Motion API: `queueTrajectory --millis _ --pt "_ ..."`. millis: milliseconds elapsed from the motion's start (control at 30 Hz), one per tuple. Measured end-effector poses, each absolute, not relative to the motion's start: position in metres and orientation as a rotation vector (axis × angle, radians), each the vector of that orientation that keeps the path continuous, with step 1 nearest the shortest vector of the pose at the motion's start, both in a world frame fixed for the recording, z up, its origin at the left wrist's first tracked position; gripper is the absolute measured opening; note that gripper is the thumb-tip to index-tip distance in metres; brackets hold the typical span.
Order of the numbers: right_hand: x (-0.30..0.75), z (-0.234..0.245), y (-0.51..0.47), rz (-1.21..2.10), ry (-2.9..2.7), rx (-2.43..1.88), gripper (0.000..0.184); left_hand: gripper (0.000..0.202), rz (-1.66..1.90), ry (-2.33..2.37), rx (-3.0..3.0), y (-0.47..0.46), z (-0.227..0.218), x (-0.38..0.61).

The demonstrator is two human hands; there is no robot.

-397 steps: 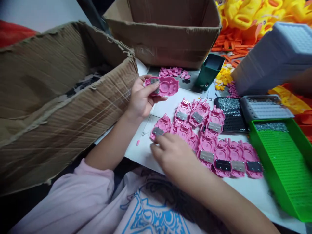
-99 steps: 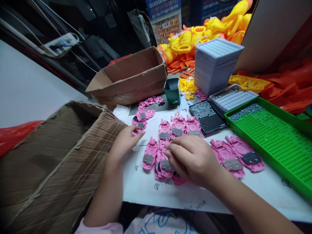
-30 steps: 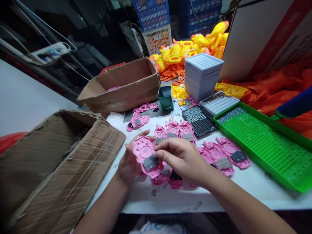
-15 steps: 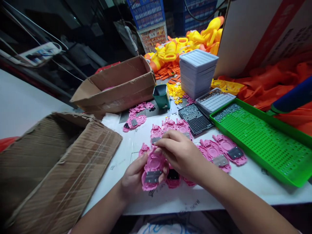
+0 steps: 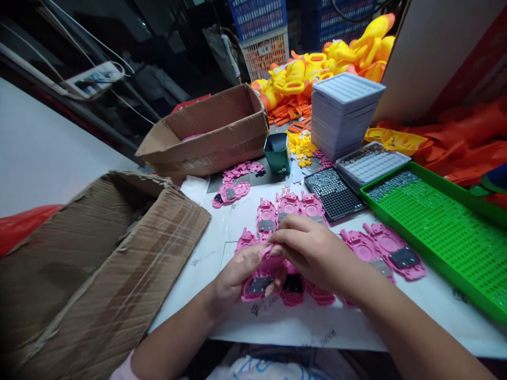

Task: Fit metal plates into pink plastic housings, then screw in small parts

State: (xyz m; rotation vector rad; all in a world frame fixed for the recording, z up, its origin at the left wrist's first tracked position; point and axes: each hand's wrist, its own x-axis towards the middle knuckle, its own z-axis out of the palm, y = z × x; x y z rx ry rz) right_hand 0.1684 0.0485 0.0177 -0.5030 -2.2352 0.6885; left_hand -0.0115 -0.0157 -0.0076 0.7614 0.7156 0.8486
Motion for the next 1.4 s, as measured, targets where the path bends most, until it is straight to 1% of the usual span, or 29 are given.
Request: queueTrajectory --millis 100,200,300,433,633,767,867,933,1000,1067,1167,1233,1333,1400 --pt "0.172 0.021 0.050 0.809 -2.321 -0.455 0.013 0.040 0.794 0.718 0.813 -0.014 -0.003 -0.014" --pt "0.175 0.023 0.050 0.777 -2.403 -0.409 0.014 0.036 0.795 0.719 0.840 -0.013 0.002 -0.013" --pt "0.175 0.022 0.047 0.695 -2.437 -0.380 0.016 0.038 0.797 0.737 0.901 -0.012 0.005 -0.012" --pt "0.174 0.022 0.043 0.634 -2.406 -0.446 0.019 0.040 0.771 0.776 0.888 -0.012 0.007 -0.010" --pt "0.168 0.024 0.041 0.755 -2.330 -0.429 0.016 0.041 0.710 0.723 0.734 -0.015 0.004 -0.013" --pt "0.165 0.035 0.042 0.798 -2.258 -0.453 0.014 0.043 0.789 0.568 0.674 -0.014 -0.001 -0.017" --pt "0.157 0.048 0.056 0.733 -2.224 -0.577 0.021 0.050 0.873 0.462 0.628 -0.013 -0.003 -0.021" --pt "0.141 0.053 0.076 0.616 -2.257 -0.704 0.022 0.054 0.900 0.402 0.609 -0.014 -0.004 -0.023" --pt "0.115 0.053 0.102 0.446 -2.426 -0.841 0.021 0.055 0.909 0.355 0.600 -0.016 -0.005 -0.024" --pt "0.082 0.047 0.128 0.289 -2.723 -1.000 0.025 0.057 0.906 0.332 0.600 -0.016 -0.006 -0.024" --pt "0.036 0.033 0.165 0.272 -2.867 -1.069 0.023 0.061 0.911 0.344 0.602 -0.015 -0.008 -0.025" --pt "0.013 0.023 0.186 0.264 -2.895 -1.196 0.021 0.063 0.919 0.353 0.601 -0.012 -0.008 -0.026" --pt "-0.009 0.011 0.212 0.266 -2.897 -1.438 0.034 0.063 0.939 0.369 0.602 -0.008 -0.006 -0.030" --pt "-0.017 0.004 0.224 0.293 -2.897 -1.554 0.037 0.063 0.956 0.353 0.602 -0.006 -0.004 -0.032"
